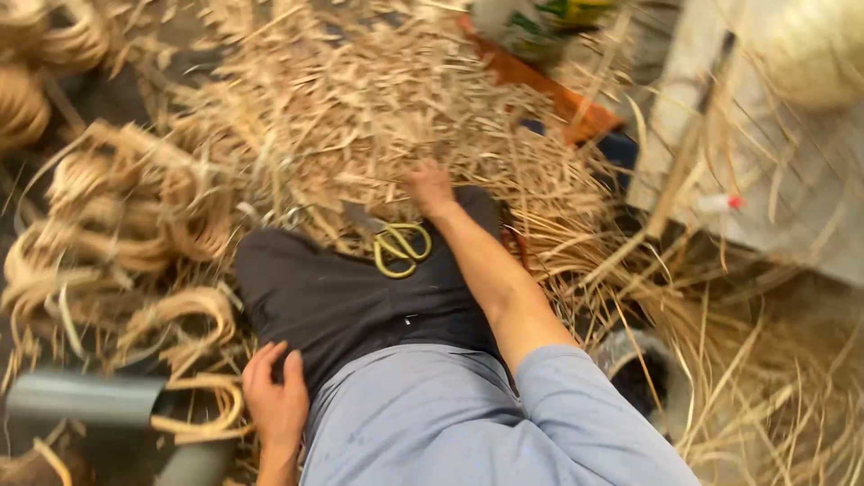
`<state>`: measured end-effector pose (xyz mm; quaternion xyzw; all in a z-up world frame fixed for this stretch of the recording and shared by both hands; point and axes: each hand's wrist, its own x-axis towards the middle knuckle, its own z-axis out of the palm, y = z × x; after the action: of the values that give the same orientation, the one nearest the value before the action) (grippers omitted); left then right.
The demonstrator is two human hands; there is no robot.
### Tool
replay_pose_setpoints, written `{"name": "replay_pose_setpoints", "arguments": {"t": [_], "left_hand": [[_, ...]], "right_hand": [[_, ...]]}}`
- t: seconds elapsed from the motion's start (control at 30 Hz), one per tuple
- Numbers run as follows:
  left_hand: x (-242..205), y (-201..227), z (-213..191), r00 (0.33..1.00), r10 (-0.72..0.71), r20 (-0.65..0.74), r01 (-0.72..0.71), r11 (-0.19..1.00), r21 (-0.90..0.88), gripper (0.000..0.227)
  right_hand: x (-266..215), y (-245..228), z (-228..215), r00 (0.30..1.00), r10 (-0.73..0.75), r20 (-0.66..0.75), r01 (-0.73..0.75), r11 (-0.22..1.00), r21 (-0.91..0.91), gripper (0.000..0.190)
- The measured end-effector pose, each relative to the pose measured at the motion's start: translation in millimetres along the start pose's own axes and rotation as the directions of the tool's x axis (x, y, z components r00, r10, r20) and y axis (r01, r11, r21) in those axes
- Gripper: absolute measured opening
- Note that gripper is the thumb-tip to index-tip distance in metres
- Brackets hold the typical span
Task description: The person weaves thin rattan strips around thick curved wooden handles, using shears to trim the ends and a small tool to guide the strips.
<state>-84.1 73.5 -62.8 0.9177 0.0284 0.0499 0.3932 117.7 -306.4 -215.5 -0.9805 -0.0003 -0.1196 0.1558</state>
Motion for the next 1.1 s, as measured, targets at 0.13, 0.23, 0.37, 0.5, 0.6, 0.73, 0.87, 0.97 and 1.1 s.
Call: {"name": "replay_pose_setpoints", "arguments": {"t": [0.13, 0.23, 0.37, 0.5, 0.6, 0.73, 0.87, 0.97, 1.1], "left_hand": [[18, 5, -2, 0.962, -0.248, 0.112, 0.268, 0.938, -0.221, 0.034], [37, 22, -3, 0.961, -0.168, 0.22, 0.242, 0.895, -0.374, 0.043], [62, 82, -7, 0.955, -0.026, 0.296, 0.235, 0.677, -0.698, 0.041], [79, 110, -14, 0.979, 0.152, 0.137, -0.004, 0.684, -0.73, 0.022], [107, 108, -33, 0.987, 0.153, 0.053, -0.048, 0.591, -0.805, 0.019], [123, 101, -53, 0.979, 0.202, 0.019, -0.09, 0.518, -0.85, 0.023], [114, 105, -46, 0.933, 0.354, 0.068, -0.104, 0.445, -0.89, 0.034], [104, 102, -32, 0.939, 0.31, 0.152, -0.078, 0.619, -0.782, 0.036], [109, 56, 1, 0.935, 0.134, 0.328, -0.032, 0.954, -0.3, 0.047]], "right_hand": [[-6, -49, -70, 0.912, -0.08, -0.401, 0.195, 0.947, 0.256, 0.012], [-31, -101, -138, 0.92, -0.207, -0.332, 0.329, 0.869, 0.37, 0.017], [-81, -147, -197, 0.895, -0.396, -0.207, 0.445, 0.76, 0.474, 0.01], [-112, -135, -225, 0.933, -0.275, -0.232, 0.356, 0.797, 0.488, 0.013], [-127, -94, -244, 0.961, -0.12, -0.248, 0.21, 0.903, 0.375, 0.008], [-146, -52, -268, 0.954, -0.028, -0.3, 0.12, 0.949, 0.293, 0.012], [-145, -2, -277, 0.87, -0.026, -0.492, 0.175, 0.95, 0.26, 0.014], [-137, 72, -289, 0.66, 0.493, -0.567, -0.034, 0.774, 0.633, 0.027], [-129, 208, -300, 0.285, 0.866, -0.411, -0.032, 0.438, 0.899, 0.023]]}}
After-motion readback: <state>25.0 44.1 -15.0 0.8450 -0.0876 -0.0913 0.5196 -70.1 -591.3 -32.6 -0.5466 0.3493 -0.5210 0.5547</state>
